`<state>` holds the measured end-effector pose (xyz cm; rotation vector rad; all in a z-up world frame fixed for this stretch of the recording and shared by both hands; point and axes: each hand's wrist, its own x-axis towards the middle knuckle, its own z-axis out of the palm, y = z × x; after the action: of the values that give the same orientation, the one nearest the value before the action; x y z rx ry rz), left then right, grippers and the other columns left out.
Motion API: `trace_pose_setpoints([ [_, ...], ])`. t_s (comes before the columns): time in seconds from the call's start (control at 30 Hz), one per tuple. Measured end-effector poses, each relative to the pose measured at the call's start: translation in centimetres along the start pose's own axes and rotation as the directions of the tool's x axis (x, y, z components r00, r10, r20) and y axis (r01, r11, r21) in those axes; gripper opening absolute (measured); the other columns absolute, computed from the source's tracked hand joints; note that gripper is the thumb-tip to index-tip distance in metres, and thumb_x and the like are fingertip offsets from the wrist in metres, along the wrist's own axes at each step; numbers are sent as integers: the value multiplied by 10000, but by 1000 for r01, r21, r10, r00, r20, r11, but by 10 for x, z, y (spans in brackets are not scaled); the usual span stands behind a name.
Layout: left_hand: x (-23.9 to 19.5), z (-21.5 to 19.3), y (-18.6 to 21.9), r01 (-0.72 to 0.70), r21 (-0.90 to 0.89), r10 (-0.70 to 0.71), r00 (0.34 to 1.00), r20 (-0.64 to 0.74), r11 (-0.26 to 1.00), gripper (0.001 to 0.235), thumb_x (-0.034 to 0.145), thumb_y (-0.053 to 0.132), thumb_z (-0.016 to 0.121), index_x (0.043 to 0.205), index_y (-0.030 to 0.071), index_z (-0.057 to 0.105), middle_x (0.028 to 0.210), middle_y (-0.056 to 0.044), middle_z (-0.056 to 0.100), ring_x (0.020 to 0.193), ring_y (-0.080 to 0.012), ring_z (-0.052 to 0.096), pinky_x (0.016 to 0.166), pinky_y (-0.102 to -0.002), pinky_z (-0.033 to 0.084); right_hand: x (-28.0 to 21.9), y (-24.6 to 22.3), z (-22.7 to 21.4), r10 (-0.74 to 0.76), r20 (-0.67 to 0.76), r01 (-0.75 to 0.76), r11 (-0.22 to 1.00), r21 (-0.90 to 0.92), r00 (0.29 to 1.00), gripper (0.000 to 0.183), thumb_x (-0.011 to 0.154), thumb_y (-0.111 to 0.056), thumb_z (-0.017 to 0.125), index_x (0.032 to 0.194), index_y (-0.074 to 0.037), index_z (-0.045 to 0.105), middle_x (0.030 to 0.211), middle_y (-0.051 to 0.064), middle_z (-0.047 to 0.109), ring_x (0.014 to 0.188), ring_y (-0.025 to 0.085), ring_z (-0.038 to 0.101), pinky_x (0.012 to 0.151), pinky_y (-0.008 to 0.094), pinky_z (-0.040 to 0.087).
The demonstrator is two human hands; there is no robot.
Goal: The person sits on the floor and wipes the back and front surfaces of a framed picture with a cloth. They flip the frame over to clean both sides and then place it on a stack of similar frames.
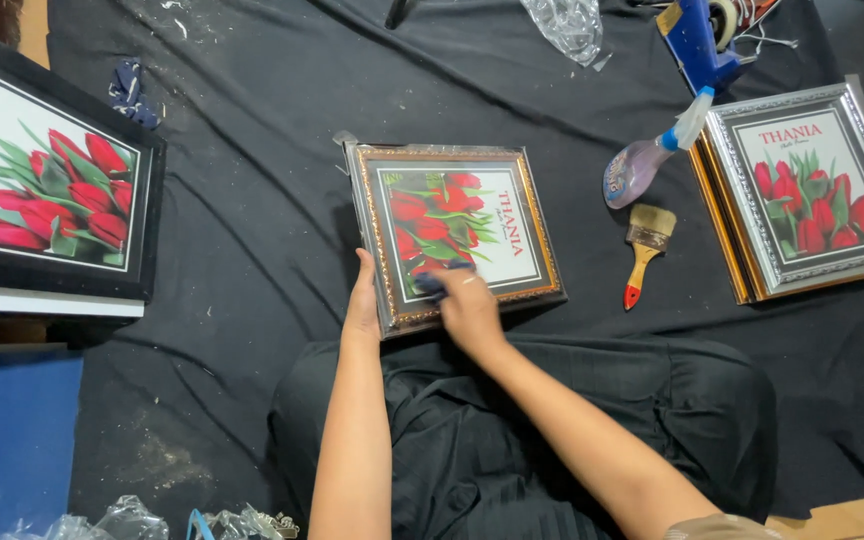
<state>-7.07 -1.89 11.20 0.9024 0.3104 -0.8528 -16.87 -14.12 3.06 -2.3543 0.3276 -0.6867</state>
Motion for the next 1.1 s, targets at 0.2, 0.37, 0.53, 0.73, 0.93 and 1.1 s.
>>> trace_pose_setpoints([
  [0.2, 29, -29, -6, -39, 41, 38, 999, 9, 998, 683, 972, 650, 499, 1525, 252, 461, 1512, -70, 529, 1363, -282, 534, 1119, -457, 463, 6, 16, -40, -213, 164, 218, 976, -13, 963, 418, 753, 66, 659, 1077, -180, 757, 1072, 35, 758, 1035, 277, 700, 913, 438, 533],
  [0.37, 36, -48, -11, -45, 183, 50, 998, -26, 982, 823, 979, 693, 469, 1629, 234, 254, 1697, -70, 181, 1534, -326, 218, 1247, -483, 221, -33, 132, -60, 163, 21, -142, 913, -383, 986, 374, 795, -12, 662, 1110, -197, 744, 1078, 29, 743, 1013, 279, 693, 912, 433, 530],
  [0.53, 59, -63, -11, -55, 227, 67, 997, -43, 972, 812, 1015, 689, 455, 1637, 222, 223, 1700, -69, 147, 1552, -302, 174, 1268, -468, 182, -18, 43, -11, 243, 8, -239, 957, -168, 970, 334, 839, 6, 614, 1128, -112, 732, 1004, 120, 739, 963, 358, 701, 881, 462, 543],
  [0.73, 48, -43, -6, 74, 11, -73, 993, -94, 997, 803, 914, 701, 612, 1581, 371, 310, 1630, -109, 288, 1186, -381, 600, 968, -374, 586, 5, -32, -13, -222, 119, 218, 975, 45, 968, 231, 935, -97, 663, 1135, -196, 724, 1127, 3, 728, 1093, 223, 676, 945, 365, 523],
  [0.93, 115, -138, -52, -149, 282, 143, 989, 42, 948, 741, 1058, 631, 420, 1612, 153, 305, 1652, -60, 282, 1503, -267, 291, 1244, -455, 257, -21, 111, -75, -44, 84, 78, 879, -470, 996, 274, 860, -63, 657, 968, -299, 745, 974, -109, 741, 1041, 156, 694, 917, 322, 528],
  [1.1, 143, -164, -63, -123, 213, 117, 992, 40, 969, 679, 1063, 611, 426, 1590, 192, 337, 1587, -57, 410, 1457, -268, 394, 1216, -457, 328, -13, 101, -42, 287, -104, -305, 877, -371, 952, 390, 783, 74, 516, 960, -168, 766, 880, 74, 739, 883, 340, 710, 855, 443, 495],
])
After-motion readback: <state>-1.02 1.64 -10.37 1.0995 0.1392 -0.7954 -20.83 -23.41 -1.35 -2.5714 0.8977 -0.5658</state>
